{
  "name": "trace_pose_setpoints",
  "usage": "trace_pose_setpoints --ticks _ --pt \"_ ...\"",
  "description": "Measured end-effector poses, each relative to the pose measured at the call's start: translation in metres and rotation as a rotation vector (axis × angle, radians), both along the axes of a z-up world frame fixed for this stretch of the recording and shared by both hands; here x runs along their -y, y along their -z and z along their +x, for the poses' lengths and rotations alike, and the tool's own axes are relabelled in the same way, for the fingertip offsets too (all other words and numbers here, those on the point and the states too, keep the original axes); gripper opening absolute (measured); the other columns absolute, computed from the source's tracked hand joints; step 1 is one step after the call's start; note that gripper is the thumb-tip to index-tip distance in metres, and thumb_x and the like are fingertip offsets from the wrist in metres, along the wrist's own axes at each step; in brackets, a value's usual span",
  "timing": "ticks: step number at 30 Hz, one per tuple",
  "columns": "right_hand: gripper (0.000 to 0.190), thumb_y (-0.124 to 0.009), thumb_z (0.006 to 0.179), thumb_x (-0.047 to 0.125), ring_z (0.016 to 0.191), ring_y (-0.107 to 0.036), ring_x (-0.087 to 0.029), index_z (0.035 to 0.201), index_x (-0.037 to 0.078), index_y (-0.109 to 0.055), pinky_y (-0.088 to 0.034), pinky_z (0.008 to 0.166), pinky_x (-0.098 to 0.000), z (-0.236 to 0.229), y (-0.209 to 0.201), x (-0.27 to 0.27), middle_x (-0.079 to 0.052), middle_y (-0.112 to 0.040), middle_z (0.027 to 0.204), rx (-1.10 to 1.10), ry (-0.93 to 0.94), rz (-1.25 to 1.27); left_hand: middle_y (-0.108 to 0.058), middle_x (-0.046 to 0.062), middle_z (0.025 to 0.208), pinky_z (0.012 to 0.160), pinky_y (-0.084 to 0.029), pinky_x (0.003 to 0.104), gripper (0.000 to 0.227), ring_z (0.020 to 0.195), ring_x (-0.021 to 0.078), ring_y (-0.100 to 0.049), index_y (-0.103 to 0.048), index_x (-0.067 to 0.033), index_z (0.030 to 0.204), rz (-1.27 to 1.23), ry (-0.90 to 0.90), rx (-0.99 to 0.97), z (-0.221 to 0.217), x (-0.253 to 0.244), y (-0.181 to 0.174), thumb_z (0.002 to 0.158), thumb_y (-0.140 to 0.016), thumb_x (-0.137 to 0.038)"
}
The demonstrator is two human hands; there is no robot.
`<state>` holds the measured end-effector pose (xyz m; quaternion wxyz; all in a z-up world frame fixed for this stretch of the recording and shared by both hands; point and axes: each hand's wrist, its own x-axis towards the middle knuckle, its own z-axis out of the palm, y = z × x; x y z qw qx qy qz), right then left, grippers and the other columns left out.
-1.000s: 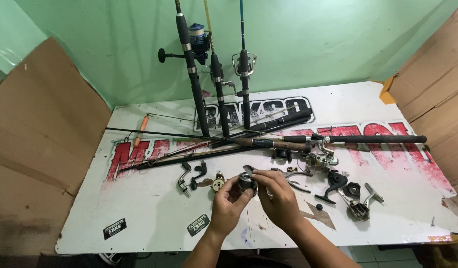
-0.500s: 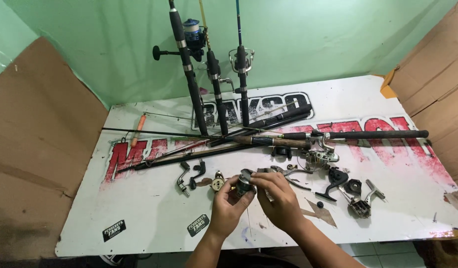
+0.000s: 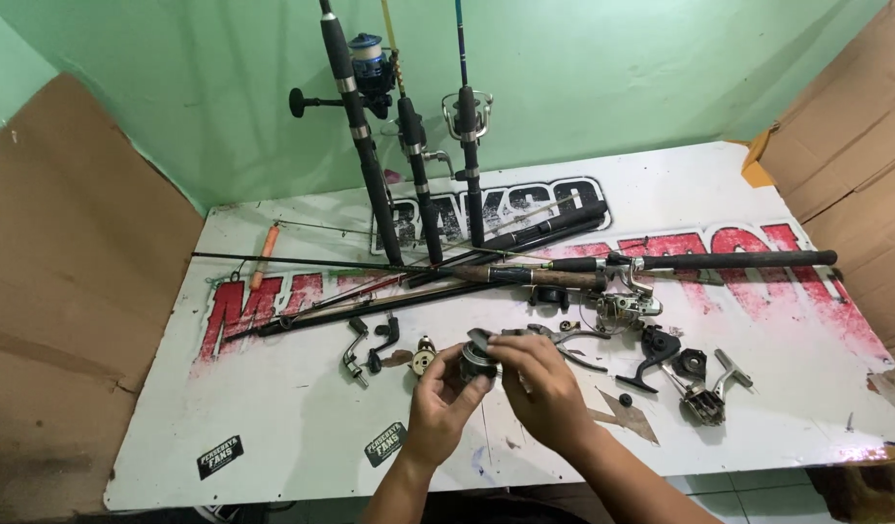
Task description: The recorder is assembling and inspecting various components of a fishing reel on a workbench.
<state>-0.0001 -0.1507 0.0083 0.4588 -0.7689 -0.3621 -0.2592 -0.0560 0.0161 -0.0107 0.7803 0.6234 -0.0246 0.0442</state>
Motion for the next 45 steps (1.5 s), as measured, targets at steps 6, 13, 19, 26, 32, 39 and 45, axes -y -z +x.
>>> trace_pose_setpoints --ticks 6,13,19,26,32,39,45 --pt "0.026 -0.072 0.08 -0.002 0.098 -0.071 -0.02 0.104 0.007 -0.073 -0.059 0.091 -0.0338 -0.003 0.011 -0.001 -0.009 -0.076 0.111 0.028 -0.021 0.014 -0.074 0.014 0.108 0.079 -0.059 0.031 0.047 0.092 0.0191 -0.07 -0.057 -0.0049 0.136 0.026 -0.024 -0.025 0.002 -0.003 0.014 0.091 -0.067 -0.014" --pt "0.03 -0.071 0.075 -0.005 0.096 -0.068 -0.024 0.103 0.005 -0.073 -0.055 0.088 -0.0366 -0.018 -0.019 -0.001 -0.008 -0.074 0.112 -0.007 -0.009 0.017 -0.071 0.017 0.116 0.092 -0.057 0.034 0.05 0.101 0.0222 -0.068 -0.056 0.0012 0.139 -0.095 -0.018 -0.084 0.001 -0.002 0.015 0.091 -0.06 -0.01" --pt "0.025 -0.072 0.079 -0.003 0.096 -0.07 -0.019 0.101 0.008 -0.074 -0.058 0.089 -0.0328 -0.013 0.003 -0.001 -0.006 -0.077 0.109 -0.005 0.034 -0.005 -0.066 0.015 0.117 0.092 -0.062 0.04 0.049 0.104 0.0251 -0.066 -0.052 -0.0038 0.139 0.014 0.016 0.004 0.001 -0.002 0.017 0.092 -0.056 -0.02" --pt "0.025 -0.072 0.078 -0.003 0.095 -0.069 -0.023 0.102 0.006 -0.074 -0.056 0.094 -0.0384 -0.015 -0.011 -0.001 -0.007 -0.075 0.11 -0.03 0.017 0.023 -0.074 0.014 0.105 0.077 -0.058 0.029 0.051 0.088 0.0181 -0.068 -0.054 -0.0022 0.138 -0.012 -0.009 -0.039 0.0 0.005 0.005 0.091 -0.073 -0.009" --pt "0.026 -0.072 0.078 -0.003 0.098 -0.069 -0.021 0.102 0.006 -0.074 -0.058 0.089 -0.0335 -0.018 -0.004 -0.003 -0.008 -0.075 0.112 -0.001 -0.002 0.025 -0.077 0.011 0.097 0.072 -0.062 0.03 0.041 0.079 0.0167 -0.071 -0.061 -0.0031 0.131 0.051 -0.02 -0.022 0.0 0.002 0.0 0.093 -0.072 -0.013" --pt "0.026 -0.071 0.077 -0.004 0.098 -0.068 -0.024 0.101 0.005 -0.073 -0.057 0.089 -0.0358 -0.025 -0.019 -0.001 -0.007 -0.075 0.112 -0.027 -0.019 0.027 -0.073 0.014 0.111 0.087 -0.059 0.032 0.051 0.098 0.0195 -0.07 -0.053 0.0011 0.14 -0.075 0.012 -0.052 -0.005 0.001 0.007 0.094 -0.069 -0.013" --pt "0.024 -0.072 0.077 -0.004 0.099 -0.068 -0.024 0.099 0.005 -0.074 -0.056 0.089 -0.036 -0.029 -0.022 -0.001 -0.007 -0.075 0.112 -0.036 -0.001 0.029 -0.071 0.011 0.1 0.08 -0.058 0.032 0.042 0.088 0.0186 -0.067 -0.057 -0.0014 0.137 -0.003 -0.019 -0.089 -0.003 0.002 0.01 0.096 -0.065 -0.01"
